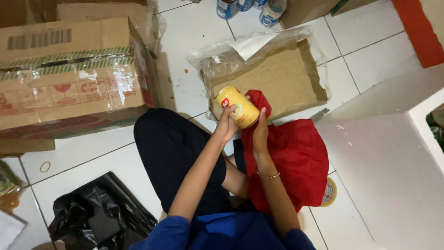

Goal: The person picks up beverage cans one by one from a bin and a tray, wipes the top and sides of each can with a red cloth, and places the cleaned cans into a cardboard tray on the floor.

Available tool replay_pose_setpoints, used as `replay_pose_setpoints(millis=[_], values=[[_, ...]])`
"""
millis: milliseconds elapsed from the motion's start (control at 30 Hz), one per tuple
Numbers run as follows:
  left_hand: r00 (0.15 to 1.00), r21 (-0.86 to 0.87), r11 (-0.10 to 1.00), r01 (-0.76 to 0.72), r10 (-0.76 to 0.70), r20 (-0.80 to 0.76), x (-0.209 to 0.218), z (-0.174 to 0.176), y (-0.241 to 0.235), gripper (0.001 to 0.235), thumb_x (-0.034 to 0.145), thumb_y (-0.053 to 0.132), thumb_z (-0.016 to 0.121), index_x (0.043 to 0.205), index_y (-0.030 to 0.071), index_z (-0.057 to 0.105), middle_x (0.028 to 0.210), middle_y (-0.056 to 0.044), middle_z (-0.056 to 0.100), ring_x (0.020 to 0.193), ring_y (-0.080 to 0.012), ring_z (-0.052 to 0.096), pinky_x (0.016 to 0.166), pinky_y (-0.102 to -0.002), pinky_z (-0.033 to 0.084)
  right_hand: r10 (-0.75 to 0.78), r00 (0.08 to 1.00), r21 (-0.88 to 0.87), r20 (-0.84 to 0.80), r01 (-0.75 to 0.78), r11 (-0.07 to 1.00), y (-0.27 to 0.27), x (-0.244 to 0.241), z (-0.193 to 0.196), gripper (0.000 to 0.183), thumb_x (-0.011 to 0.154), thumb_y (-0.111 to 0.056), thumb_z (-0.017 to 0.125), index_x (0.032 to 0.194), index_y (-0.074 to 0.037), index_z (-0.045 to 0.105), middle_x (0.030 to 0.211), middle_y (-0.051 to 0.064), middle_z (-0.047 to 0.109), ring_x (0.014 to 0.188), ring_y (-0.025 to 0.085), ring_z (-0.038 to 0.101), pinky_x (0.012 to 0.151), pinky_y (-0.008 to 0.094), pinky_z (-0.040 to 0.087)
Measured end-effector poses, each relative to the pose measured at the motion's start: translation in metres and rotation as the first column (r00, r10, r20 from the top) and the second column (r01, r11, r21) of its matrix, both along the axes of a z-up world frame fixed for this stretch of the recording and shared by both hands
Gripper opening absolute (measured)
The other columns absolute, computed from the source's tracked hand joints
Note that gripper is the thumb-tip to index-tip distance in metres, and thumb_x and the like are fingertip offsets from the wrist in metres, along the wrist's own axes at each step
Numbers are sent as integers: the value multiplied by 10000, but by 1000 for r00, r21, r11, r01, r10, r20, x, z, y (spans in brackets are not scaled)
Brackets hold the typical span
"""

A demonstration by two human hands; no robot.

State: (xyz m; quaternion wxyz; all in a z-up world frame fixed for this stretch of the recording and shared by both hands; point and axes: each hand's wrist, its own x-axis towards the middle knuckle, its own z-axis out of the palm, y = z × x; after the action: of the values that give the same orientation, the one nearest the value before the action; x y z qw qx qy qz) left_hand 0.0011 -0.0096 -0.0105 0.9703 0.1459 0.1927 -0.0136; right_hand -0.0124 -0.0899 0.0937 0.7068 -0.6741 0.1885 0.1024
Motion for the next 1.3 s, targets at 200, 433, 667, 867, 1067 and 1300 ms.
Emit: replay_pose_setpoints(millis=[200,433,667,867,1067,1300], values=[[992,50,990,-129,129,4,3,-9,5,601,1003,296,851,1517,77,630,1439,-195,747,1303,-342,734,1148,-629,546,264,955,-471,138,-171,865,14,-33,74,662,1085,-241,461,1737,-133,415,1586,437,548,1482,603,502,1302,616,363],[988,-90,987,-134,126,-89,0,-1,11,630,985,359,866,1492,53,653,1438,-197,740,1298,-360,735,1171,-611,545,659,624,-709,419,-229,667,-35,-52,-86,700,1118,-32,447,1799,-80,287,1861,281,156,1671,468,272,1362,557,272],[961,-154,967,-203,166,-221,-2,4,11,736,936,421,908,1511,45,645,1434,-208,738,1275,-369,746,1154,-595,570,750,389,-819,536,21,574,-42,-51,-126,700,978,-67,631,1656,53,502,1666,356,453,1613,615,293,1339,707,223],[976,-142,978,-151,125,-176,0,8,8,662,951,468,894,1448,74,703,1385,-176,778,1212,-332,788,1122,-536,614,793,323,-854,517,129,505,-41,-32,-121,689,1002,-128,616,1674,-16,512,1674,264,484,1636,601,261,1336,724,210],[986,-77,992,-103,92,-135,-2,0,2,618,957,393,898,1446,66,708,1387,-182,778,1237,-330,776,1110,-547,612,561,575,-679,596,-12,734,-33,-12,-70,554,1188,-244,485,1688,-6,480,1715,243,495,1605,488,395,1348,572,295],[989,157,976,-148,150,0,-10,9,-8,617,965,244,893,1505,101,631,1412,-135,755,1274,-319,752,1085,-585,600,61,998,1,-33,-61,998,-55,-2,-66,922,1130,-627,613,1658,104,423,1716,341,417,1620,435,385,1369,555,241]])
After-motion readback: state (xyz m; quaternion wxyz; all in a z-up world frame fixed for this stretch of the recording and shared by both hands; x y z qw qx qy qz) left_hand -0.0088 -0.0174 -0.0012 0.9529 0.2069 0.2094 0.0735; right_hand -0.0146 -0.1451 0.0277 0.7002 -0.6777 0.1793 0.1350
